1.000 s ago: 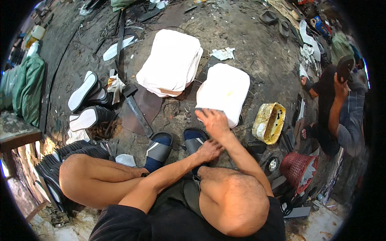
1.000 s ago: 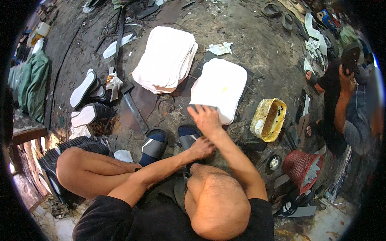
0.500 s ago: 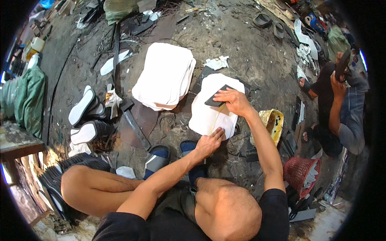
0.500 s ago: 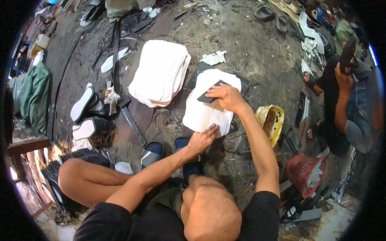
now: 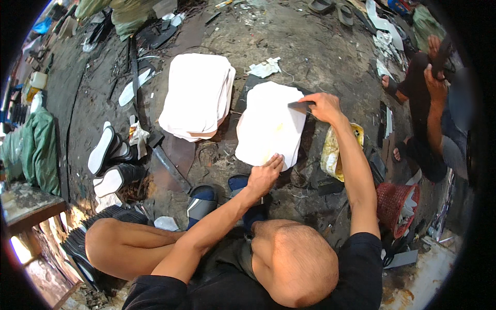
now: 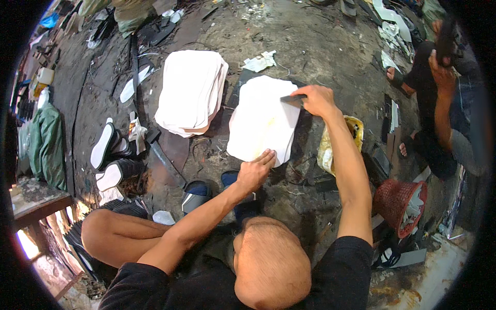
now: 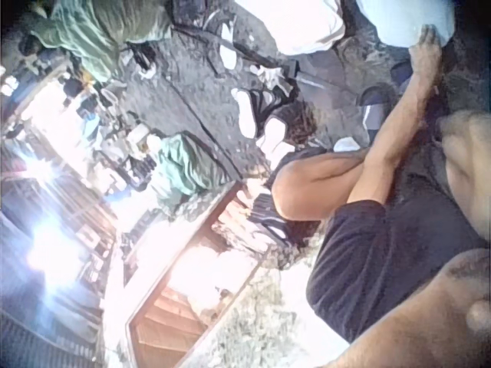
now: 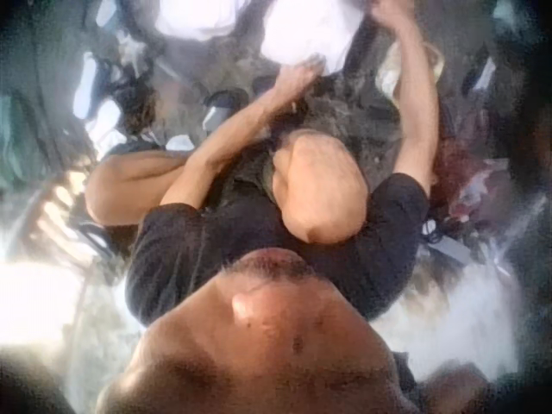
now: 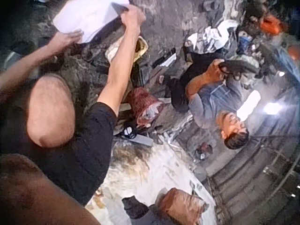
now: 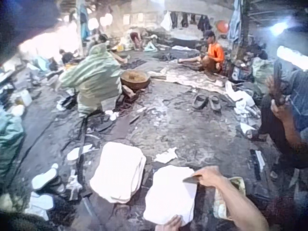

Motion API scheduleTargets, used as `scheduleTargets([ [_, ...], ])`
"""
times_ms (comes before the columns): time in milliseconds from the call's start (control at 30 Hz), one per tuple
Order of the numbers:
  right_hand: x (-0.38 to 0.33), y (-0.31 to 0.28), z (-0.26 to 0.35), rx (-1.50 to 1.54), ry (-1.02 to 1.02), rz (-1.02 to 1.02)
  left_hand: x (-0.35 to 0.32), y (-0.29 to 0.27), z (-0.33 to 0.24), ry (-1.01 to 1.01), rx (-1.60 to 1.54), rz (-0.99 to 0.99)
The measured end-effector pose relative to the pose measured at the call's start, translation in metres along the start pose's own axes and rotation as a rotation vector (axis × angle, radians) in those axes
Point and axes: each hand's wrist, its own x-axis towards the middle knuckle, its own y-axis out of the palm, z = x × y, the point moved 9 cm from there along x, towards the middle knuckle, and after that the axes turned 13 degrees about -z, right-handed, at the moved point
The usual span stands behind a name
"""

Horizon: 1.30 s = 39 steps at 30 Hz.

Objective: The person sits on the ground and applies glue from a yellow container to white shoe insoles using a brush. They work on one insole at a time, spreading the adhesive and stacking the treated insoles into a pile.

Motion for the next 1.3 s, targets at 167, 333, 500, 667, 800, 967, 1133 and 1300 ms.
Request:
scheduleTargets([
  [167,-0.103,0.029,0.006,0.172,0.174,0.031,-0.005,0.003,0.007,0.018,-0.012,-0.049],
  [333,-0.09,-0.051,0.034,0.183,0.106,-0.284,0.019,-0.025,0.006,0.024,-0.039,-0.089],
  [500,-0.02,-0.031,0.063,-0.125,0.109,-0.376,0.028,-0.018,0.019,-0.02,-0.077,-0.07],
  [667,-0.05,0.057,0.138,-0.258,-0.149,-0.051,0.017,-0.014,0.037,-0.176,-0.083,0.084],
  [800,0.012,-0.023,0.049,-0.104,0.149,-0.227,0.02,-0.021,0.012,-0.069,-0.156,0.054],
  [967,-0.023,0.018,0.067,-0.026,0.02,-0.148,0.012,-0.04,0.055,-0.439,-0.512,-0.138],
  [1133,-0.079,0.035,0.133,0.062,-0.202,-0.132,-0.017,-0.072,0.172,-0.862,0.061,-0.54],
  [1300,-0.153,0.051,0.159,-0.007,-0.301,-0.174,-0.011,-0.058,0.172,-0.876,-0.358,-0.381],
])
